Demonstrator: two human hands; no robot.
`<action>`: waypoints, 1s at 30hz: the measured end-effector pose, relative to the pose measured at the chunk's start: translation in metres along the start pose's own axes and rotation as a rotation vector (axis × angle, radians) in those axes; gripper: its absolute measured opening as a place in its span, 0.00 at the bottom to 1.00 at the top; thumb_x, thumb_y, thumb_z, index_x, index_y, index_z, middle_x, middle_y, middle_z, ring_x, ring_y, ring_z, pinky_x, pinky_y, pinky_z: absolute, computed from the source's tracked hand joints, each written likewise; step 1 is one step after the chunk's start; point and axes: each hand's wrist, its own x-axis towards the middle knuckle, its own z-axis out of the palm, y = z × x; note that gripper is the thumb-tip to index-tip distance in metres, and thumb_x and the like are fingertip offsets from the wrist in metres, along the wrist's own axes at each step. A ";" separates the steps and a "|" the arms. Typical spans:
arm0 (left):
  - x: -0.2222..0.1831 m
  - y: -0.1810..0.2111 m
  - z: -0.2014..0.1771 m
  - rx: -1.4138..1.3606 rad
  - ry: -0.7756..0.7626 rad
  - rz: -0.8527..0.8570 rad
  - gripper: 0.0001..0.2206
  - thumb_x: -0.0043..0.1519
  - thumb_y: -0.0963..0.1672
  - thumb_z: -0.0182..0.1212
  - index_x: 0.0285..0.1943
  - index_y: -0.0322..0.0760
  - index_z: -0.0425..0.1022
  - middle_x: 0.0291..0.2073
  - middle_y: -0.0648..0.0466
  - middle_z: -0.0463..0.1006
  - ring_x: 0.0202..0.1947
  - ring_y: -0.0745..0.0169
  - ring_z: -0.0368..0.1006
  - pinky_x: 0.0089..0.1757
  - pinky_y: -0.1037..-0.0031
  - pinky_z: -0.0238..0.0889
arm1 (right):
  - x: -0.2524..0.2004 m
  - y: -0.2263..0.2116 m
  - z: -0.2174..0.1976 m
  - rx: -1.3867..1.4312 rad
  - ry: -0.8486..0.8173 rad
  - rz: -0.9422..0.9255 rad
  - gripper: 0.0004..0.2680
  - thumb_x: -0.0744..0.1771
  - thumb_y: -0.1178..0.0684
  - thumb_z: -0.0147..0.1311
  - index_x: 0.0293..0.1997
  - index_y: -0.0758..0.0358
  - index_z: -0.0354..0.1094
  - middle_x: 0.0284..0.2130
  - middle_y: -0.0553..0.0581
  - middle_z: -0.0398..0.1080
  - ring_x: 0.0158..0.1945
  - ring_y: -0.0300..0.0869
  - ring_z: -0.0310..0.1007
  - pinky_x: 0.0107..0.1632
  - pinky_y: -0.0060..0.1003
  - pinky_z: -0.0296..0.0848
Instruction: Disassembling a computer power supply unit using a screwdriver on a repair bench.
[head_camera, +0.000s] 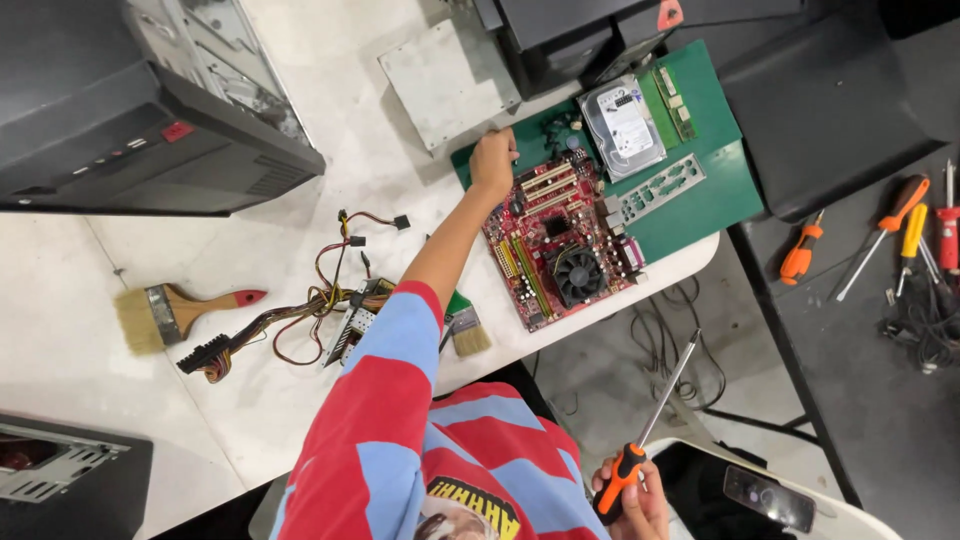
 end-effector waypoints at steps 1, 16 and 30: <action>-0.001 0.000 0.001 0.001 -0.010 0.000 0.05 0.65 0.36 0.56 0.36 0.35 0.71 0.35 0.44 0.78 0.41 0.54 0.82 0.35 0.65 0.69 | -0.005 -0.001 -0.004 0.001 0.010 0.000 0.17 0.69 0.56 0.57 0.63 0.72 0.59 0.38 0.75 0.65 0.41 0.56 0.67 0.45 0.45 0.69; -0.155 0.175 -0.106 -0.837 -0.060 0.464 0.16 0.60 0.30 0.49 0.51 0.37 0.70 0.46 0.51 0.75 0.48 0.58 0.72 0.52 0.73 0.71 | 0.017 -0.013 -0.021 -0.234 0.063 0.062 0.12 0.69 0.57 0.52 0.59 0.67 0.61 0.42 0.74 0.68 0.41 0.58 0.70 0.51 0.47 0.67; -0.336 0.072 -0.147 -0.632 -0.047 0.192 0.22 0.54 0.32 0.59 0.57 0.37 0.67 0.50 0.47 0.71 0.51 0.47 0.72 0.54 0.62 0.69 | 0.046 -0.014 0.087 -0.623 -0.085 0.189 0.11 0.71 0.55 0.48 0.61 0.64 0.58 0.42 0.66 0.71 0.45 0.46 0.72 0.47 0.36 0.69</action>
